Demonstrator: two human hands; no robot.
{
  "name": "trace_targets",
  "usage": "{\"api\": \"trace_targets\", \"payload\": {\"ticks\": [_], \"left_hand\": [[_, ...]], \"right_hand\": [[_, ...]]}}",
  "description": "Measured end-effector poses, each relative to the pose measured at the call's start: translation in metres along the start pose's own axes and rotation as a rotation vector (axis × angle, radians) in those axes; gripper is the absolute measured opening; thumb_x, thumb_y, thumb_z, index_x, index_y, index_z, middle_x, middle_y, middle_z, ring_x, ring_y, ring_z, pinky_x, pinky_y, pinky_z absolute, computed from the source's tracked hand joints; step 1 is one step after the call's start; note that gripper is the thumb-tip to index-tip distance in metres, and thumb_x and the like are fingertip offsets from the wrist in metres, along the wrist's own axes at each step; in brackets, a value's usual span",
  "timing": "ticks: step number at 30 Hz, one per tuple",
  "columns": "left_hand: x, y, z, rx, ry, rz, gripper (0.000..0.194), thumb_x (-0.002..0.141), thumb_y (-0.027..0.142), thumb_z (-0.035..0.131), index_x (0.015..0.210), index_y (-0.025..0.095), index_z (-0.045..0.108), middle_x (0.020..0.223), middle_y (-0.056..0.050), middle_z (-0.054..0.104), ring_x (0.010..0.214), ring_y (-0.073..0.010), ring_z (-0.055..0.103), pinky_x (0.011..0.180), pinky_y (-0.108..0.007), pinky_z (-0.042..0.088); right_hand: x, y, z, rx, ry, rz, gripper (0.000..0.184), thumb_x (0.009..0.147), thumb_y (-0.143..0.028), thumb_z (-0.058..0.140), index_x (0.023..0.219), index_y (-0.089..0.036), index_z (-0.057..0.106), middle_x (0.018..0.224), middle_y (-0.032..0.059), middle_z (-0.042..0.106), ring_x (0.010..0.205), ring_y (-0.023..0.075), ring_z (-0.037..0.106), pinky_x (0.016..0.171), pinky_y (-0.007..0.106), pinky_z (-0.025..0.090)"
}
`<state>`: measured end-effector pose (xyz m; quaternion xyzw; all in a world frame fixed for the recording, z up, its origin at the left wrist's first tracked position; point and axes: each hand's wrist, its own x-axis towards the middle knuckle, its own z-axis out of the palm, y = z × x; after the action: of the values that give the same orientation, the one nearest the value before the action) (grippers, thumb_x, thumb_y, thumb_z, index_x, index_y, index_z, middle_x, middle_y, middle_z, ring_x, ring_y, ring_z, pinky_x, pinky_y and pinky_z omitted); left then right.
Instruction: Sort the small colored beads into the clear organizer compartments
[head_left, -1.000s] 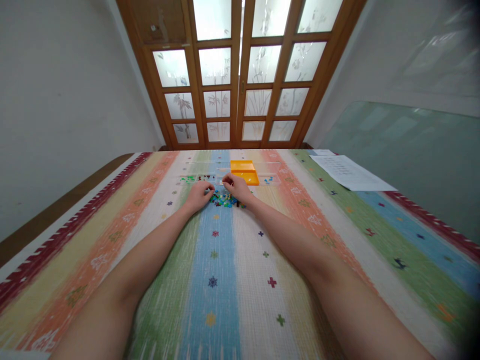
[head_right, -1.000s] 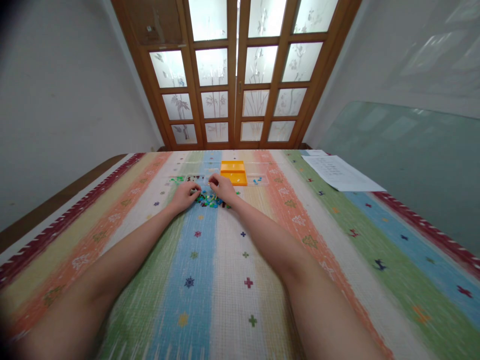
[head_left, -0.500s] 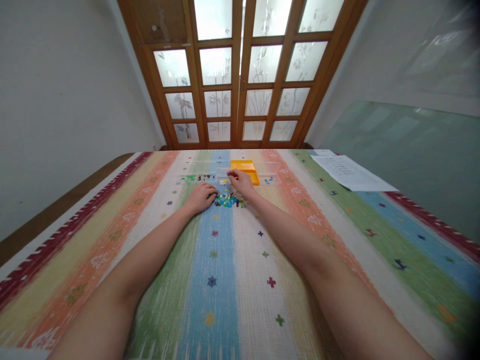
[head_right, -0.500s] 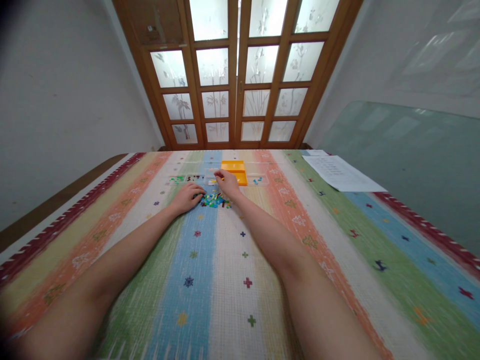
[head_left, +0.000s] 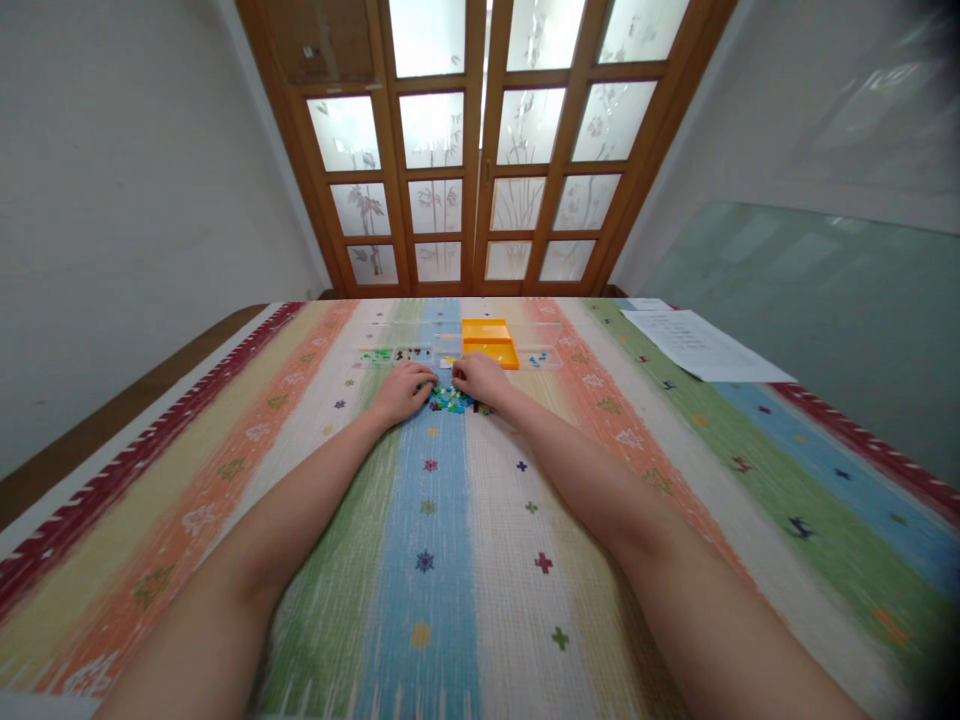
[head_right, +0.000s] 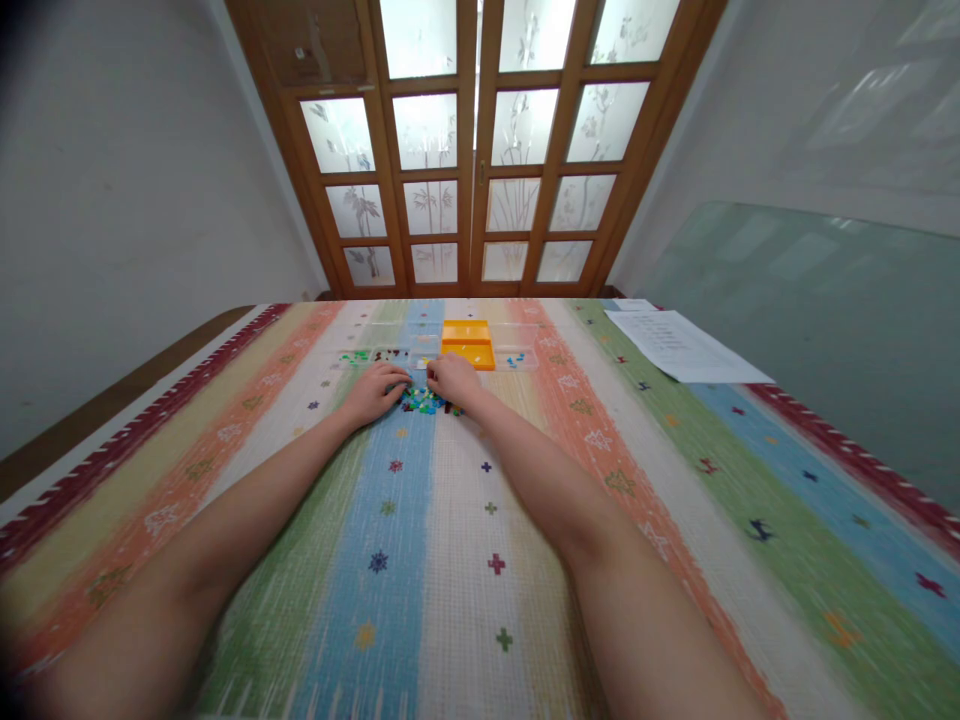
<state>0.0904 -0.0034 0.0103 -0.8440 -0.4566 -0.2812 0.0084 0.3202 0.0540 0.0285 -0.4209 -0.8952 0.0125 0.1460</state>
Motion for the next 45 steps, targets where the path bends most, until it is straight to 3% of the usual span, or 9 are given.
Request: {"api": "trace_targets", "payload": {"ticks": [4, 8, 14, 19, 22, 29, 36, 41, 45], "left_hand": [[0.0, 0.0, 0.001, -0.023, -0.009, 0.011, 0.026, 0.097, 0.024, 0.058, 0.112, 0.025, 0.08, 0.116, -0.006, 0.076, 0.113, -0.0251, 0.064, 0.107, -0.045, 0.049], [-0.001, 0.002, 0.0, -0.033, -0.018, 0.014, 0.027, 0.098, 0.023, 0.056, 0.111, 0.025, 0.08, 0.116, -0.005, 0.076, 0.114, -0.0252, 0.064, 0.108, -0.045, 0.049], [0.002, 0.004, 0.0, -0.099, 0.006, -0.008, 0.026, 0.098, 0.026, 0.057, 0.109, 0.024, 0.081, 0.116, -0.007, 0.076, 0.115, -0.0253, 0.065, 0.109, -0.047, 0.049], [0.007, 0.004, 0.002, -0.268, 0.107, -0.174, 0.026, 0.097, 0.025, 0.057, 0.109, 0.025, 0.08, 0.118, -0.005, 0.078, 0.115, -0.0234, 0.068, 0.108, -0.045, 0.051], [0.008, 0.008, 0.001, -0.369, 0.103, -0.227, 0.026, 0.096, 0.026, 0.057, 0.108, 0.023, 0.08, 0.117, -0.006, 0.078, 0.114, -0.0231, 0.07, 0.104, -0.042, 0.054], [0.009, 0.022, -0.001, -0.563, -0.032, -0.167, 0.029, 0.097, 0.029, 0.057, 0.111, 0.022, 0.08, 0.117, -0.006, 0.079, 0.111, -0.0219, 0.072, 0.105, -0.04, 0.055], [0.008, 0.023, -0.004, -0.59, -0.061, -0.176, 0.029, 0.096, 0.03, 0.056, 0.112, 0.022, 0.079, 0.118, -0.006, 0.079, 0.112, -0.0228, 0.072, 0.107, -0.041, 0.055], [0.006, 0.021, -0.003, -0.531, -0.019, -0.183, 0.025, 0.096, 0.028, 0.055, 0.101, 0.022, 0.079, 0.115, -0.006, 0.079, 0.111, -0.0224, 0.072, 0.105, -0.041, 0.055], [0.005, 0.019, 0.0, -0.301, -0.027, -0.09, 0.022, 0.095, 0.026, 0.058, 0.103, 0.024, 0.079, 0.111, -0.005, 0.078, 0.111, -0.0237, 0.069, 0.107, -0.044, 0.052]], "right_hand": [[0.002, -0.003, 0.002, 0.014, 0.023, 0.042, 0.017, 0.096, -0.025, 0.06, 0.097, -0.019, 0.076, 0.102, 0.0111, 0.075, 0.097, 0.0238, 0.064, 0.082, 0.03, 0.042], [0.012, -0.004, 0.002, 0.107, 0.142, 0.143, 0.018, 0.099, -0.028, 0.059, 0.101, -0.02, 0.075, 0.102, 0.0105, 0.076, 0.094, 0.0243, 0.066, 0.08, 0.031, 0.044], [0.025, -0.002, 0.0, 0.211, 0.258, 0.248, 0.024, 0.099, -0.026, 0.062, 0.119, -0.023, 0.073, 0.098, 0.0089, 0.078, 0.091, 0.0249, 0.068, 0.08, 0.032, 0.047], [0.007, 0.0, 0.006, 0.284, 0.183, 0.033, 0.02, 0.098, -0.024, 0.061, 0.114, -0.023, 0.075, 0.1, 0.0062, 0.076, 0.094, 0.0219, 0.067, 0.085, 0.03, 0.047], [-0.01, 0.005, 0.009, 0.317, 0.196, -0.026, 0.022, 0.097, -0.023, 0.062, 0.116, -0.022, 0.073, 0.097, 0.0054, 0.074, 0.091, 0.0202, 0.065, 0.084, 0.029, 0.045], [-0.028, 0.009, 0.005, 0.375, 0.216, -0.18, 0.021, 0.097, -0.021, 0.061, 0.116, -0.022, 0.07, 0.096, 0.0049, 0.069, 0.093, 0.0202, 0.061, 0.088, 0.03, 0.044], [-0.028, 0.003, 0.002, 0.379, 0.218, -0.211, 0.014, 0.096, -0.019, 0.059, 0.104, -0.022, 0.07, 0.097, 0.0058, 0.069, 0.095, 0.0212, 0.06, 0.088, 0.031, 0.044], [-0.027, 0.015, -0.011, 0.377, 0.266, -0.109, 0.011, 0.096, -0.024, 0.061, 0.101, -0.021, 0.07, 0.099, 0.0063, 0.07, 0.094, 0.0211, 0.061, 0.087, 0.031, 0.045], [-0.026, 0.048, -0.029, 0.345, 0.389, 0.107, 0.01, 0.092, -0.021, 0.062, 0.097, -0.02, 0.07, 0.091, 0.0054, 0.071, 0.084, 0.0205, 0.061, 0.078, 0.031, 0.045]]}}
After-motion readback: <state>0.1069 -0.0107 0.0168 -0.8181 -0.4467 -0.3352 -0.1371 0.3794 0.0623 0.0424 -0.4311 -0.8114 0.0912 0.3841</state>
